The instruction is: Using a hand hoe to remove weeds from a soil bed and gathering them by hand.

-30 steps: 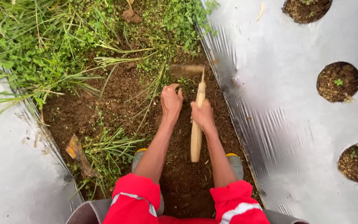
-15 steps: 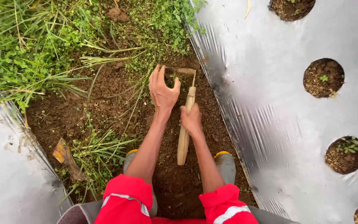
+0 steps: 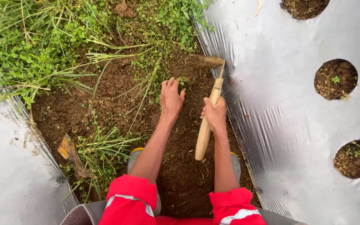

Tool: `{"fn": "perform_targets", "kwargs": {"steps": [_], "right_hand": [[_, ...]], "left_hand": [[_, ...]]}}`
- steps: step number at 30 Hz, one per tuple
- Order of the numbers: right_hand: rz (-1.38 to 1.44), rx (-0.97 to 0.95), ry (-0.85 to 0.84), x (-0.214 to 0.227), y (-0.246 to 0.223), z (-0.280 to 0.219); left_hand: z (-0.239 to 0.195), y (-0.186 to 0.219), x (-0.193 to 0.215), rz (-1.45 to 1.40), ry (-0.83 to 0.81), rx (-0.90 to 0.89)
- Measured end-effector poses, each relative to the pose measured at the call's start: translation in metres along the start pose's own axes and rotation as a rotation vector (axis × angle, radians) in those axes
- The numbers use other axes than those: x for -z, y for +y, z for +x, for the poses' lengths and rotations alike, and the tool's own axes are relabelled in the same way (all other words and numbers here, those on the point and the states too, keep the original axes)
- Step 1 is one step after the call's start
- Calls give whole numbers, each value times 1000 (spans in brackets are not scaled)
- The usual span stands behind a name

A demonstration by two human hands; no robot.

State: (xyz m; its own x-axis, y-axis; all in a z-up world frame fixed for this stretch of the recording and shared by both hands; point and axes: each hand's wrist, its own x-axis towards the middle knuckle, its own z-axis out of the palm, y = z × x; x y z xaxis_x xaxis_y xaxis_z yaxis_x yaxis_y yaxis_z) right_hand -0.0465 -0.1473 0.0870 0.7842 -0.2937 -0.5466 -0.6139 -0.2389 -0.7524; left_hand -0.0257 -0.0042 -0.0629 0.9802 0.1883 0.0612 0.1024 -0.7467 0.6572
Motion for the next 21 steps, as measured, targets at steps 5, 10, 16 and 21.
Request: {"fn": "perform_targets", "kwargs": {"steps": [5,10,16,21], "right_hand": [[66,53,26,1,-13,-7],[217,112,124,-8,-23,-21],[86,-54,-37,-46,43,-33],[198,-29,68,-50,29,-41]], "left_hand": [[9,-8,5,-128,-122,155],[9,-9,17,-396,-243,415],[12,-29,26,-102,-181,220],[8,-19,59,-147,-168,178]]}}
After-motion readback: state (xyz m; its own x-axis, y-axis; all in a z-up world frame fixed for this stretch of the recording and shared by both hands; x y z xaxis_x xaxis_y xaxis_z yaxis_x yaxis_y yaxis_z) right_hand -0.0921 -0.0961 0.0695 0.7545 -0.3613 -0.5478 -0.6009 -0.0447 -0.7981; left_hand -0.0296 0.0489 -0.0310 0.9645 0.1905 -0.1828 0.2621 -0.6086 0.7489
